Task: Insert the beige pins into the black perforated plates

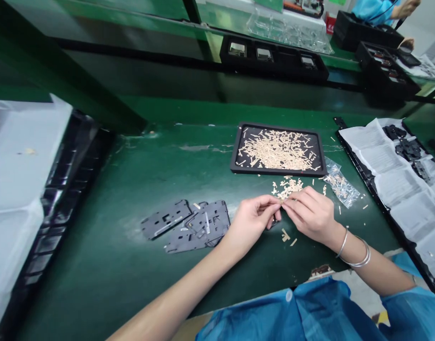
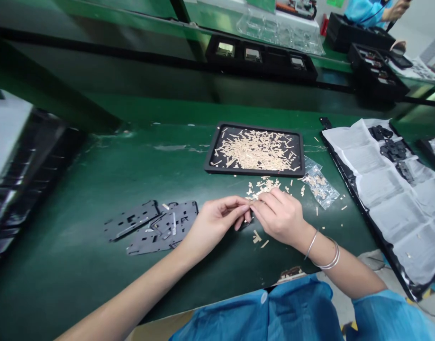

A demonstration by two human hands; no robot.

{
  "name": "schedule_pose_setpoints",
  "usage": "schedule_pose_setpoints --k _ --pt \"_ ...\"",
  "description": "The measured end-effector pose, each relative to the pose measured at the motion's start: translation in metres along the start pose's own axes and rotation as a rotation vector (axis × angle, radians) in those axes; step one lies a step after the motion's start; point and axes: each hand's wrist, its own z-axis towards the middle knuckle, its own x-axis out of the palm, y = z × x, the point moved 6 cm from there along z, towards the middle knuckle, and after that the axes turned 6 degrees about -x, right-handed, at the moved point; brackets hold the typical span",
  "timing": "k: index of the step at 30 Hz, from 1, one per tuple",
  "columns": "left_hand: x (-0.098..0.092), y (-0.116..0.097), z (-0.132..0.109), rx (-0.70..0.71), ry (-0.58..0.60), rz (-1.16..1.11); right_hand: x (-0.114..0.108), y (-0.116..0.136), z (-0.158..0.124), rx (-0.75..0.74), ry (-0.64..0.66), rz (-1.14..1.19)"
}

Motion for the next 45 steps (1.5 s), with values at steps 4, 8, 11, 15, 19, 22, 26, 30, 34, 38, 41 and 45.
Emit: schedule_pose_setpoints --k 4,8,11,15,19,22,26,30,34,38,41,45 --pt "-0.001 -0.002 -0.002 0.068 -0.043 0.156 0.003 0.002 0.001 -0.013 0.033 -0.012" --pt "0.0 -0.005 -0.003 0.103 -0.041 0.242 0.005 0.003 0.001 -0.001 0.033 0.009" --pt "0.0 -0.006 -0.003 0.078 -0.018 0.227 0.005 0.003 0.002 0.022 0.014 0.031" --pt "-0.001 -0.007 -0.004 0.016 0.037 0.126 0.0 -0.003 0.004 0.073 -0.02 0.088" --pt "-0.001 -0.003 -0.001 -0.061 0.13 -0.034 -0.014 -0.021 0.002 0.16 -0.119 0.079" --pt "-0.001 0.002 0.003 -0.1 0.169 -0.174 -0.018 -0.038 -0.002 0.234 -0.109 0.017" --pt "0.003 0.003 0.005 -0.118 0.279 -0.326 -0.011 -0.045 -0.006 0.247 0.007 -0.052" --pt "0.006 0.002 0.003 -0.144 0.357 -0.422 -0.011 -0.035 -0.004 0.208 -0.035 -0.005" --pt "0.007 0.0 0.003 -0.128 0.403 -0.456 -0.011 -0.029 0.0 0.194 -0.001 -0.011" --pt "0.005 0.0 0.005 -0.102 0.394 -0.472 -0.013 -0.026 0.001 0.131 -0.003 0.038" --pt "0.004 0.001 0.005 -0.121 0.369 -0.473 -0.02 -0.02 0.001 0.076 -0.106 0.134" --pt "0.005 0.002 0.004 -0.171 0.371 -0.482 -0.022 -0.015 0.002 0.065 -0.154 0.15"
